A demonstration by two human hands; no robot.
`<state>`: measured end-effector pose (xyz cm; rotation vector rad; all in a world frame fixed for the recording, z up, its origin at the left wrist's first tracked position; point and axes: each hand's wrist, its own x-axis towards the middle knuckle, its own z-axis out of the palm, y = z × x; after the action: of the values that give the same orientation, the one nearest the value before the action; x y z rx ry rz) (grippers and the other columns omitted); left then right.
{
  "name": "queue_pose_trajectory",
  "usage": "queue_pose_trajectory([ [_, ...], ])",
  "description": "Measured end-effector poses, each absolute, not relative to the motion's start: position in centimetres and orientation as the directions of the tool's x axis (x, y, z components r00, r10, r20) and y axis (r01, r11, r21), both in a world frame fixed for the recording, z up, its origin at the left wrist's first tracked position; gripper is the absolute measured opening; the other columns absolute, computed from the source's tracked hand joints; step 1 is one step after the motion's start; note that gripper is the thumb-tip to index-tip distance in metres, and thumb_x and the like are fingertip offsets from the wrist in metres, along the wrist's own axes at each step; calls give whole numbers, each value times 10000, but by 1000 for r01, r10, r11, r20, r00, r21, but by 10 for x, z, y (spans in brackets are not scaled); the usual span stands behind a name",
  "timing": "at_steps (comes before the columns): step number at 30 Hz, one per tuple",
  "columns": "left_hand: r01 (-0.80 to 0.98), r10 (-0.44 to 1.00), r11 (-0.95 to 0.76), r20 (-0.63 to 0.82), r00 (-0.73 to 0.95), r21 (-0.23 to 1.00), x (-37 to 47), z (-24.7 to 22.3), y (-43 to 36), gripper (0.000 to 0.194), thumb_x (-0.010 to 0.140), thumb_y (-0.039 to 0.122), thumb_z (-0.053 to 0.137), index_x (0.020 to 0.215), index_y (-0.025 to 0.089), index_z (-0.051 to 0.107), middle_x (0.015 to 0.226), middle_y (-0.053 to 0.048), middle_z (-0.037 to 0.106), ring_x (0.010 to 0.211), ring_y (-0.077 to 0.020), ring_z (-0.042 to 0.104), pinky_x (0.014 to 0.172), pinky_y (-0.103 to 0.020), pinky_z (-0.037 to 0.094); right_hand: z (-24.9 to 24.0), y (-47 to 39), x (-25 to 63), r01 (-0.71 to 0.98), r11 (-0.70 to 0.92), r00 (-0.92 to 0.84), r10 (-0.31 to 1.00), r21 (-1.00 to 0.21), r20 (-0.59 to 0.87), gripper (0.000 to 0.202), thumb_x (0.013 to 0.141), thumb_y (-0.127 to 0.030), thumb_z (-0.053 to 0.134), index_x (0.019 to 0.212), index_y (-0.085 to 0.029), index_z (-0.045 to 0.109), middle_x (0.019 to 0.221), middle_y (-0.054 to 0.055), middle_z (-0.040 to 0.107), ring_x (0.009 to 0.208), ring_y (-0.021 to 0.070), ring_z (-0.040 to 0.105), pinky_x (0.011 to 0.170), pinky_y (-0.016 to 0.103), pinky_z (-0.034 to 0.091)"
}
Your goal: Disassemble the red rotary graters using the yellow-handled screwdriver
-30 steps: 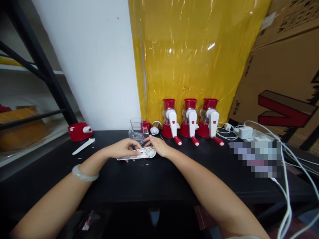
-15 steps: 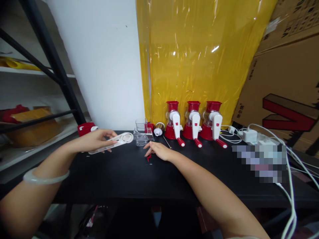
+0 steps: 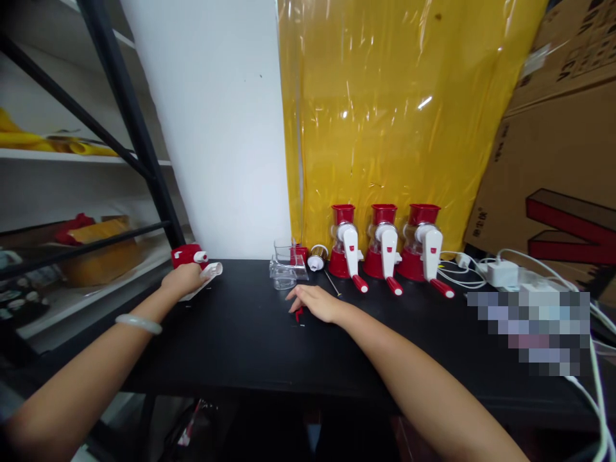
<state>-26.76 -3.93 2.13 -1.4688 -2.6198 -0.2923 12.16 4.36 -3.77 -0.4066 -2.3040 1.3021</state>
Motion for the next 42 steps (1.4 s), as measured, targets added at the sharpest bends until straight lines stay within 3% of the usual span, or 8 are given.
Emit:
queue_pose_trajectory([
  [4,834,826,551,152,-543,-14,-260,16,-40,423,781,457,538,967,99,664,1035,-230,666,935,-370,630,729,-383,462,-36,43,122,31,519,-852,460,-854,248,683,887,-717,240,1051,-168,612,898,90,725,911,194,662,913,397,460],
  [14,840,835,539,170,-523,-62,-253,14,-49,355,785,376,542,967,95,659,1021,-234,670,927,-386,638,730,-406,468,-34,40,123,47,534,-851,464,-844,247,648,902,-691,257,1044,-175,622,893,79,726,898,186,665,904,383,460],
  [19,876,836,476,346,-426,-72,-230,20,-48,448,845,392,490,1134,63,586,1090,-257,634,969,-410,631,763,-459,477,-33,39,123,61,557,-853,460,-828,246,643,906,-684,263,1043,-173,629,903,83,729,909,190,661,910,381,455],
  [25,957,914,-32,395,-88,287,-158,23,-15,702,794,560,588,1312,106,453,1346,-207,524,1253,-318,497,1038,-397,379,-31,38,123,75,591,-856,452,-803,253,635,915,-672,259,1042,-174,632,899,77,730,906,190,655,898,373,451],
  [28,867,932,-139,359,-48,478,-127,19,10,907,623,538,772,1334,104,414,1401,-235,459,1328,-361,408,1090,-434,323,-30,38,123,78,600,-853,454,-797,258,628,914,-671,264,1036,-177,633,891,72,731,887,187,657,888,364,452],
  [31,682,936,-273,351,25,679,-114,7,32,920,548,429,852,1300,127,419,1289,-200,552,1215,-327,524,1041,-442,388,-30,36,123,78,611,-849,455,-788,269,616,911,-668,288,1029,-175,639,893,75,729,883,187,659,883,357,453],
  [37,580,928,-198,341,-148,790,-121,-13,38,872,470,421,901,1161,147,447,1165,-156,602,1103,-281,593,954,-418,470,-26,34,122,74,649,-832,459,-757,311,588,918,-648,310,996,-175,650,882,72,724,877,186,654,868,350,459],
  [42,222,962,3,58,-267,975,-119,2,20,763,591,517,833,1162,164,470,1172,-158,613,922,-222,667,792,-342,549,-23,39,123,89,675,-690,573,-733,443,456,923,-567,404,904,-179,645,861,62,690,825,179,640,801,330,477],
])
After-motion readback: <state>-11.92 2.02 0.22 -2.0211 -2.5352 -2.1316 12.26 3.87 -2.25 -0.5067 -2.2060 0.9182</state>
